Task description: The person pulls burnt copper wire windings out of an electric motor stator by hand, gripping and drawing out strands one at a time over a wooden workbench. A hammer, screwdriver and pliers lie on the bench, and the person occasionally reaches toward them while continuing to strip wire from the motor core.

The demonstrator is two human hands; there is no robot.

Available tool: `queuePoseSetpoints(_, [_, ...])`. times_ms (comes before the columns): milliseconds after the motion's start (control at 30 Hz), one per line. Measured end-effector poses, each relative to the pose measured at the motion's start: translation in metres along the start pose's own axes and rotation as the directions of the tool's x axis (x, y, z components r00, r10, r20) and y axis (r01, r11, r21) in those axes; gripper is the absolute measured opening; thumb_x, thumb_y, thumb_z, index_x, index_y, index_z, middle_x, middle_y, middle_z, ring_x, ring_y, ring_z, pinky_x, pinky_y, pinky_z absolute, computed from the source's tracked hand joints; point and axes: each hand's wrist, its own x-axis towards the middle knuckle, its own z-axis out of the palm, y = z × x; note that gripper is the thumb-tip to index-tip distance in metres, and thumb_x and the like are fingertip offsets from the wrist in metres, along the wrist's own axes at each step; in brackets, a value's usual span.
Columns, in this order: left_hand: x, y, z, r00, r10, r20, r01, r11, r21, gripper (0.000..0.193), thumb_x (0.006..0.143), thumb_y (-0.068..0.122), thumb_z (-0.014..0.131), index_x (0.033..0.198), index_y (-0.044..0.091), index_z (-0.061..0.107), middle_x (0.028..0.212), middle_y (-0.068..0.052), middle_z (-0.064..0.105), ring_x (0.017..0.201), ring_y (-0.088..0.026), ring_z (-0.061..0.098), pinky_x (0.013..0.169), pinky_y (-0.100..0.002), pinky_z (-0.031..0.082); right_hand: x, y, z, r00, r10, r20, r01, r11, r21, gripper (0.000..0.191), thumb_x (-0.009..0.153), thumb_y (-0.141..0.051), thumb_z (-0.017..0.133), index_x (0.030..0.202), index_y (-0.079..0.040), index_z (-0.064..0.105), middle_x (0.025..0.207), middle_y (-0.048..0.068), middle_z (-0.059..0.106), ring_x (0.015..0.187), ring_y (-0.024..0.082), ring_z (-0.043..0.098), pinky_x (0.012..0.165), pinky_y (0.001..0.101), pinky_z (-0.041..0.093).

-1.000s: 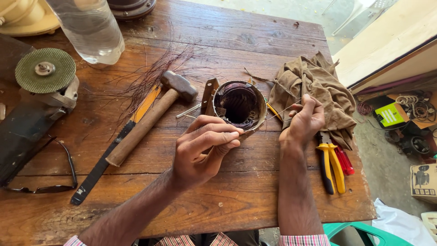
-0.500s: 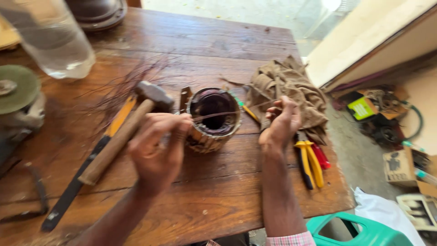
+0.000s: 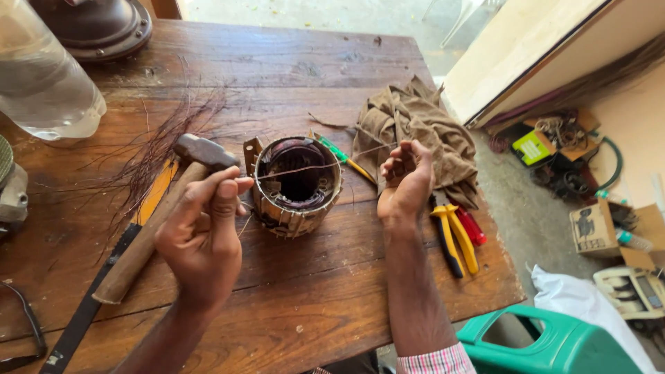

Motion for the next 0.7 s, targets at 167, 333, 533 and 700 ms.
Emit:
queuePoseSetpoints(167, [0.0,-0.009,0.002,0.999,-0.039,-0.004,0.039,0.998,-0.042,0.016,0.11,0.01,0.063,0.12,0.0,0.07,0.103,-0.013,0.076,0.08,-0.01,0.07,0.066,-0.023,0.059,0.011,0.002,-0.008,0.992,0.126,0.009,-0.126,0.983,0.133,0.021,0.094,-0.025,0.065,0.093,-0.005,0.065,0.074,0.003,0.061,0.06,0.014,0.055,0.054,0.0288,0.046])
queuePoseSetpoints(333, [-0.001,-0.011,0.006,0.998,0.06,0.032,-0.061,0.998,0.035,0.014,0.108,0.009,0.063,0.117,-0.001,0.07,0.102,-0.013,0.076,0.081,-0.01,0.071,0.065,-0.022,0.06,0.014,0.003,-0.005,0.999,0.014,-0.031,-0.014,1.0,0.013,0.017,0.093,-0.021,0.068,0.094,-0.004,0.067,0.075,0.003,0.064,0.06,0.013,0.058,0.053,0.0276,0.047])
queuePoseSetpoints(533, [0.0,-0.012,0.004,0.943,0.317,0.096,-0.329,0.933,0.148,0.012,0.109,0.007,0.065,0.118,0.002,0.069,0.106,-0.011,0.075,0.098,-0.015,0.072,0.081,-0.024,0.063,0.01,0.0,-0.001,0.991,-0.125,-0.036,0.122,0.988,-0.092,0.013,0.092,-0.017,0.072,0.094,-0.004,0.068,0.074,0.005,0.069,0.059,0.013,0.062,0.053,0.0273,0.05])
queuePoseSetpoints(700, [0.002,-0.013,0.005,0.869,0.478,0.126,-0.494,0.838,0.231,0.011,0.101,0.003,0.07,0.112,0.002,0.07,0.102,-0.01,0.076,0.099,-0.019,0.072,0.084,-0.029,0.062,0.006,-0.006,0.001,0.993,-0.106,-0.06,0.095,0.981,-0.17,0.014,0.09,-0.017,0.072,0.093,-0.003,0.07,0.073,0.006,0.071,0.059,0.014,0.065,0.053,0.0276,0.052])
